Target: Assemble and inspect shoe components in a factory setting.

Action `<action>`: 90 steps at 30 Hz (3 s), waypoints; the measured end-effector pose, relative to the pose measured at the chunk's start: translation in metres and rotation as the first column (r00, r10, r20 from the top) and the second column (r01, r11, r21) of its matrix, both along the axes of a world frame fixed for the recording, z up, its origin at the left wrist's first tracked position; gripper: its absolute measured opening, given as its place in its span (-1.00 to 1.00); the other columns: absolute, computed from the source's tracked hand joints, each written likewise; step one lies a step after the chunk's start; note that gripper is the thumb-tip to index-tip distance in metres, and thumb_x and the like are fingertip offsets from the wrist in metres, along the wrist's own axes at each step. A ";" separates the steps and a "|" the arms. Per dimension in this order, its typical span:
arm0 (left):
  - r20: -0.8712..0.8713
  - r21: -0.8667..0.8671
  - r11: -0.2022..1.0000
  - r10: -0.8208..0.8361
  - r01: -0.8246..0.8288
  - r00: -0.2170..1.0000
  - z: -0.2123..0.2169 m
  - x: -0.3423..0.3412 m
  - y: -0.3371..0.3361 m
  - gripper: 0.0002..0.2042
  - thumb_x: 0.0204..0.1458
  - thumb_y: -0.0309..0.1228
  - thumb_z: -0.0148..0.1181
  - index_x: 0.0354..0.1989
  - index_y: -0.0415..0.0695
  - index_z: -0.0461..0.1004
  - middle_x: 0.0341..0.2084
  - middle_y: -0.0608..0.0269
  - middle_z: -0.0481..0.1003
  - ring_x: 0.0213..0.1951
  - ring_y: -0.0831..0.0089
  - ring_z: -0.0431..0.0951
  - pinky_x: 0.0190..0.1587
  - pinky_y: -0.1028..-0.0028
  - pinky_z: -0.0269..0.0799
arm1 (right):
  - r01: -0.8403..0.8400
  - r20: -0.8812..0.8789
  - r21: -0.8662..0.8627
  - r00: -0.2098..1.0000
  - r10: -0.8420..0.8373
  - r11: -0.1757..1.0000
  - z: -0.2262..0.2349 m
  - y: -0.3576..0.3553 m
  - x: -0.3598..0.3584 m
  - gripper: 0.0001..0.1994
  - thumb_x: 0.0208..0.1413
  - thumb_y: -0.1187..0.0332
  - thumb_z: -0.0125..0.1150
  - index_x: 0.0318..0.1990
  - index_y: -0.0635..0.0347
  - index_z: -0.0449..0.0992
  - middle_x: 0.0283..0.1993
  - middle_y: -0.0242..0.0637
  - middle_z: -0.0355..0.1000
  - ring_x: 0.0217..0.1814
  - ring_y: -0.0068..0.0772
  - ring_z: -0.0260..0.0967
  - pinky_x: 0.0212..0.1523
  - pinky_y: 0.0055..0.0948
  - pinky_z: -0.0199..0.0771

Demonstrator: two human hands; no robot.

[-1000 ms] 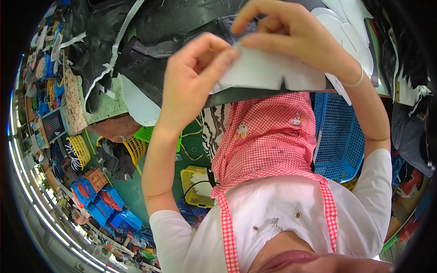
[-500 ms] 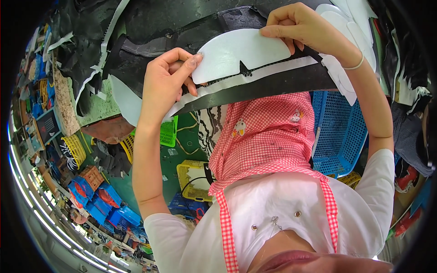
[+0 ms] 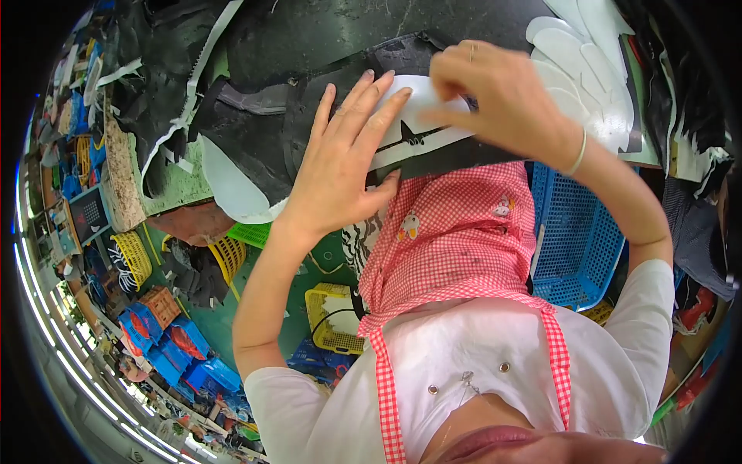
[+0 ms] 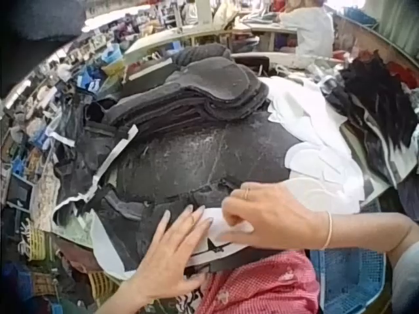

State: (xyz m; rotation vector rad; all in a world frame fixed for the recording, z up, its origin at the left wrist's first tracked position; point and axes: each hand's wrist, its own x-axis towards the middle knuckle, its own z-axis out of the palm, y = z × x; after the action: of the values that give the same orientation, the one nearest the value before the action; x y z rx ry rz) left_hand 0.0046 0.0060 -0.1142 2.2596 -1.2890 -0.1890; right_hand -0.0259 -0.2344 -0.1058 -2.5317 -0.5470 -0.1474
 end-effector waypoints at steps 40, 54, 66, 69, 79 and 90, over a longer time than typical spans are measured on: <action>-0.745 -0.284 0.824 0.132 -0.490 0.653 0.123 0.039 0.018 -0.70 -0.09 -0.47 0.43 -0.16 -0.25 0.56 -0.32 0.37 0.59 -0.31 0.69 0.52 -0.21 0.60 0.45 | 0.243 -0.357 0.877 0.907 0.223 0.414 0.081 0.002 0.023 -0.45 -0.01 0.28 0.40 0.12 0.33 0.38 0.02 -0.24 0.46 0.09 -0.53 0.36 0.14 -0.46 0.34; -0.528 -0.386 0.892 -0.005 -0.235 0.849 0.137 0.025 -0.015 -0.68 -0.14 -0.52 0.45 -0.18 -0.31 0.53 -0.35 0.31 0.60 -0.30 0.64 0.54 -0.22 0.56 0.50 | 0.139 -0.199 0.947 0.961 0.190 0.289 0.109 0.022 0.035 -0.53 -0.15 0.45 0.50 -0.03 0.35 0.48 -0.13 -0.31 0.52 -0.16 -0.57 0.45 -0.05 -0.51 0.50; -0.670 -0.562 0.657 -0.005 -0.502 0.743 0.130 0.024 -0.034 -0.65 0.24 -0.21 0.06 -0.22 -0.34 0.53 -0.36 0.49 0.48 -0.29 0.77 0.34 -0.22 0.73 0.26 | 0.339 -0.329 0.940 0.931 0.158 -0.041 0.117 0.013 0.041 -0.70 0.17 0.18 0.23 -0.15 0.26 0.56 -0.22 -0.40 0.55 -0.27 -0.65 0.49 -0.24 -0.65 0.50; -0.679 -0.510 0.715 0.008 -0.479 0.734 0.120 0.027 -0.031 -0.66 0.24 -0.22 0.07 -0.23 -0.33 0.53 -0.39 0.53 0.45 -0.33 0.81 0.33 -0.28 0.72 0.24 | 0.358 -0.345 0.934 0.903 0.255 -0.005 0.103 0.001 0.045 -0.64 0.13 0.18 0.28 -0.09 0.32 0.53 -0.15 -0.35 0.54 -0.22 -0.61 0.51 -0.20 -0.62 0.52; -0.487 -0.603 0.691 0.078 -0.399 0.870 0.098 0.050 -0.053 -0.67 0.24 -0.24 0.07 -0.12 -0.31 0.54 -0.24 0.28 0.58 -0.19 0.62 0.53 -0.05 0.55 0.41 | 0.477 -0.459 0.879 0.844 0.277 0.000 0.020 -0.022 0.019 -0.53 0.19 0.33 0.19 0.21 0.34 0.31 0.07 -0.25 0.44 0.04 -0.50 0.42 0.07 -0.52 0.41; 0.339 -0.394 0.915 0.234 -0.088 0.911 0.021 0.266 -0.067 -0.65 0.02 -0.18 0.22 -0.05 -0.05 0.51 -0.09 0.15 0.54 0.09 0.09 0.44 0.17 0.22 0.28 | 0.128 -0.487 0.707 0.801 0.348 0.696 0.074 -0.023 -0.004 -0.74 0.20 0.33 0.20 -0.11 0.38 0.46 -0.27 -0.34 0.50 -0.24 -0.69 0.24 -0.14 -0.52 0.36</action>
State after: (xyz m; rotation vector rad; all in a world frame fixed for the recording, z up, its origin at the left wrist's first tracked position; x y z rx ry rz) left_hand 0.2706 -0.0612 -0.0932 2.1127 -1.1832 0.5411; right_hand -0.0295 -0.2574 -0.0320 -1.6169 -0.2967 0.4113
